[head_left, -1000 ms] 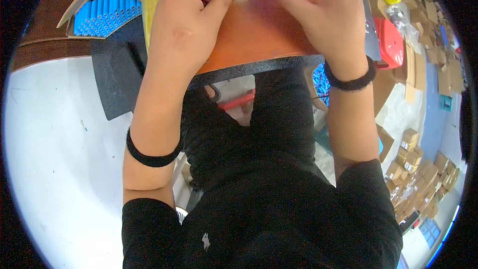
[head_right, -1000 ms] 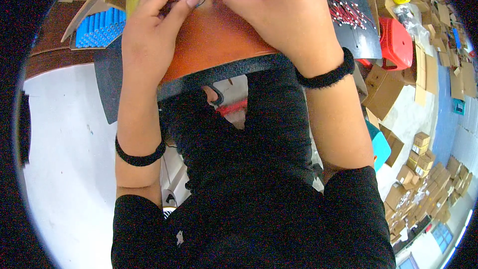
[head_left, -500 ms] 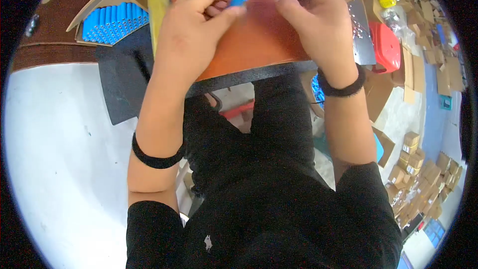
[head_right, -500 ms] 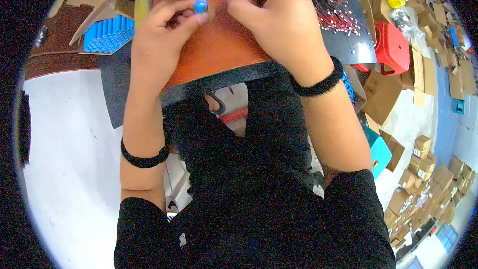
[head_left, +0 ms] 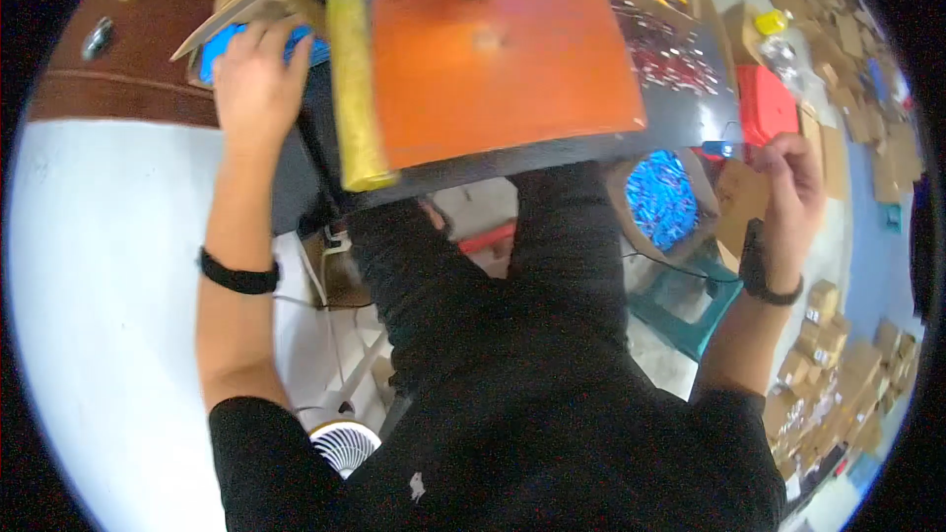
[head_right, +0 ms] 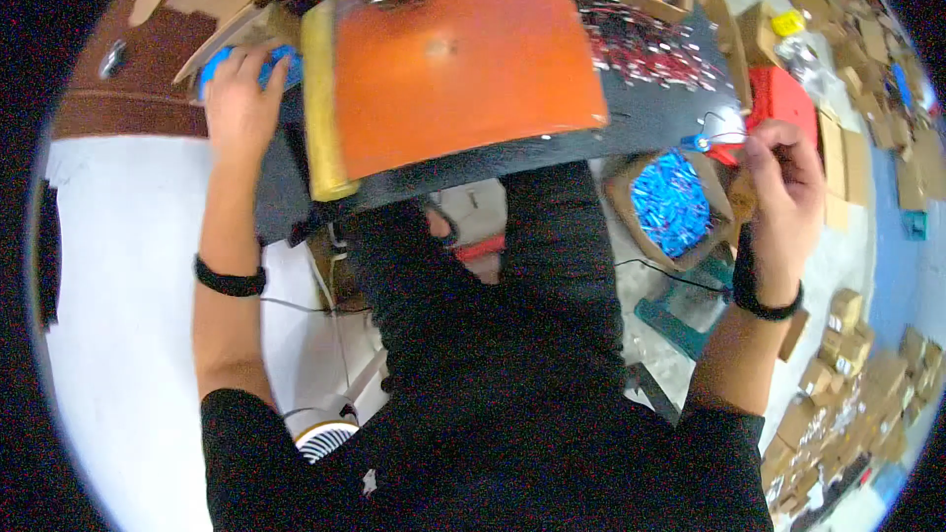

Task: The person picks up a battery and a wire, positions them under the welding machine, and welds the wire to the battery terminal. This process is repeated multiple times with new batteries and wires.

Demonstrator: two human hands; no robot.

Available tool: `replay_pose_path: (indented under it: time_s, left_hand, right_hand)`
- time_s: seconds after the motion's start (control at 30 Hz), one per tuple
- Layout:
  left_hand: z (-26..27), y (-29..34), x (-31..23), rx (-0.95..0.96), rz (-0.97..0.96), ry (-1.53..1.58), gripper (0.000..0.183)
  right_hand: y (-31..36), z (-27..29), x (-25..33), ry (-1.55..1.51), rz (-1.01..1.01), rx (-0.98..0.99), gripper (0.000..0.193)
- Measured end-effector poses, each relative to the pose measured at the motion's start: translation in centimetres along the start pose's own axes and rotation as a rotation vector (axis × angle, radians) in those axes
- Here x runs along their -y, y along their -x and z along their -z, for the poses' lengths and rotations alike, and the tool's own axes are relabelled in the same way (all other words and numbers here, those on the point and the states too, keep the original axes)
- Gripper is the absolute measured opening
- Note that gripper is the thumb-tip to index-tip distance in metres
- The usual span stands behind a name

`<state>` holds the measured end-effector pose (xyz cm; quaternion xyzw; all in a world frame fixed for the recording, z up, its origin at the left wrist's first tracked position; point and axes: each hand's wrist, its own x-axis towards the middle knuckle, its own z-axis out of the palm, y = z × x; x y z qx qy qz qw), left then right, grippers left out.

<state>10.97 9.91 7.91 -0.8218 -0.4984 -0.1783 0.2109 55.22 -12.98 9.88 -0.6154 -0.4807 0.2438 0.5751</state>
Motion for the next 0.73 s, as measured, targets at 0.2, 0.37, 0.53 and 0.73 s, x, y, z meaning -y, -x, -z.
replay_pose_path:
  time_s: [0.2, 0.37, 0.53, 0.73]
  left_hand:
    - [-2.9, 0.6, 2.2, 0.269, -0.074, -0.343, 0.04]
    - [-2.0, -0.3, 1.2, 0.259, -0.119, -0.272, 0.031]
    - [-0.4, -0.1, 2.7, 0.107, -0.142, -0.056, 0.026]
    - [5.2, 2.8, -0.4, 0.018, 0.045, 0.386, 0.031]
  right_hand:
    - [1.9, 6.1, -9.5, 0.677, -0.295, -0.014, 0.019]
    - [1.4, 7.6, -13.9, 0.872, -0.014, -0.039, 0.027]
    - [-2.8, -1.6, -10.3, 0.692, 0.234, 0.029, 0.02]
    - [-5.8, -6.8, -12.9, 0.975, 0.239, 0.126, 0.024]
